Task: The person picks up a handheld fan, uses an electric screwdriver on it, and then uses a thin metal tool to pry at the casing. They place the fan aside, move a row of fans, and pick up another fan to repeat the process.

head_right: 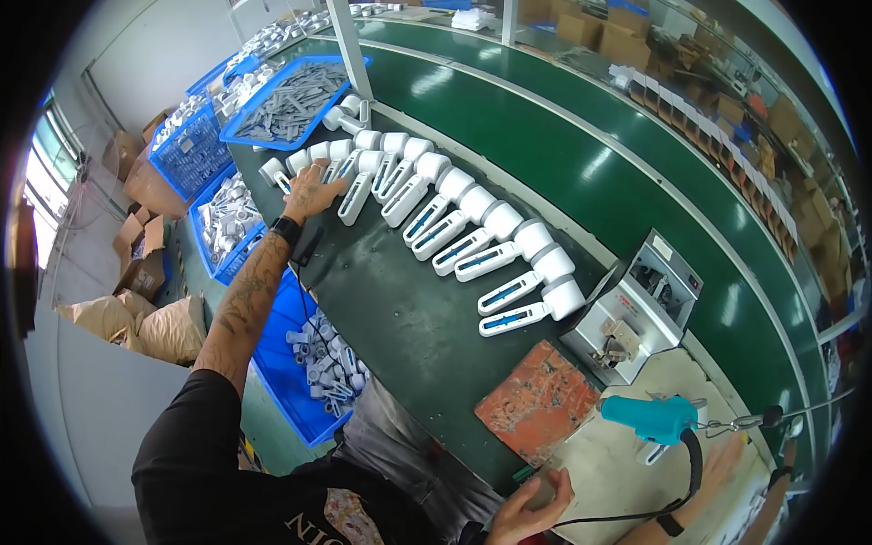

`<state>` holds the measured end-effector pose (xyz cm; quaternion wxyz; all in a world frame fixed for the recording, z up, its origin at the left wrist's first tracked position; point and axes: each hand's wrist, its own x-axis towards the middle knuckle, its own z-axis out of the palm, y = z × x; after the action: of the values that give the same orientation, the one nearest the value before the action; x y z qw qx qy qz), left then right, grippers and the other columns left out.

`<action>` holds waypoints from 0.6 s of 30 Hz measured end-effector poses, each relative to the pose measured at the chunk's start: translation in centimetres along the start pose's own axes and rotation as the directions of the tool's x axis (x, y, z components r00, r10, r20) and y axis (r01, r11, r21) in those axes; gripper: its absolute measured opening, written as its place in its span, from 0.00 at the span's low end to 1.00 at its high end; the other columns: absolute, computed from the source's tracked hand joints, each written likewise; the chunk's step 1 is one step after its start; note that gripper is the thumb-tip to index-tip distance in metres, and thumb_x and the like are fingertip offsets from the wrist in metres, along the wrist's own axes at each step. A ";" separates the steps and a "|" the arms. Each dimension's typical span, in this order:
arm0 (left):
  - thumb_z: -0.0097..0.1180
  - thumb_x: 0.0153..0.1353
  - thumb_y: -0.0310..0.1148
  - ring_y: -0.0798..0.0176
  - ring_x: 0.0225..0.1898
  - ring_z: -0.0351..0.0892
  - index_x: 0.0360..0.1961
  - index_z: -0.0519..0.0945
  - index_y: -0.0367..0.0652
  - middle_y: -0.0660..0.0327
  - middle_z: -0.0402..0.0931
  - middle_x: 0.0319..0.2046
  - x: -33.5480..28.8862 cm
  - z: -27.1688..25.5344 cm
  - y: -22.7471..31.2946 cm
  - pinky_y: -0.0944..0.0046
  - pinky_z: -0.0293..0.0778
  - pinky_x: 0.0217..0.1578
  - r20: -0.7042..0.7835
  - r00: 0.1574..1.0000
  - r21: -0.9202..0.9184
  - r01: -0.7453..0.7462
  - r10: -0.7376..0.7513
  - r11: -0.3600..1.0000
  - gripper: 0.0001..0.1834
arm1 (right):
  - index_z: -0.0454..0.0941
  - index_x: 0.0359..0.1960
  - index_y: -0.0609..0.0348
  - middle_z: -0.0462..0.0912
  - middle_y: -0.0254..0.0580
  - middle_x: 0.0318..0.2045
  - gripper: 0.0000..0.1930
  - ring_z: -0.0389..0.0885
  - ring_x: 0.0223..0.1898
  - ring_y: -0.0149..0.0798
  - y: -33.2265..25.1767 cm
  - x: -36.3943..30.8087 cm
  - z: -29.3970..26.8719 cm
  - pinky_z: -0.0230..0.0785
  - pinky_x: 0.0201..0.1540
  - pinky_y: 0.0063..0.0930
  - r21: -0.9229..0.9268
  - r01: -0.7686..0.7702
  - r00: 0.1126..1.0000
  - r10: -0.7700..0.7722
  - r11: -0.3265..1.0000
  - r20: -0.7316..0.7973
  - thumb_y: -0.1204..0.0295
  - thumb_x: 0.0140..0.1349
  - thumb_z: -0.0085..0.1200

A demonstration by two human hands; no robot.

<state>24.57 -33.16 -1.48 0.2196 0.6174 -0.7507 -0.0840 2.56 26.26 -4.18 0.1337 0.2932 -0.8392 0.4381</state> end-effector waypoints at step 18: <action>0.66 0.52 0.62 0.45 0.58 0.78 0.57 0.83 0.36 0.47 0.81 0.55 -5.8 -3.6 -0.4 0.51 0.74 0.58 -0.118 0.993 0.089 0.023 -0.013 0.996 0.42 | 0.73 0.60 0.70 0.84 0.59 0.45 0.20 0.85 0.44 0.52 -0.3 -0.3 -0.3 0.79 0.51 0.41 0.056 0.018 0.998 -0.022 0.998 0.060 0.70 0.72 0.58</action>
<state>27.34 -27.16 0.30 0.2345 0.6373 -0.7339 -0.0157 3.00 26.49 -3.97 0.1045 0.3184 -0.8274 0.4506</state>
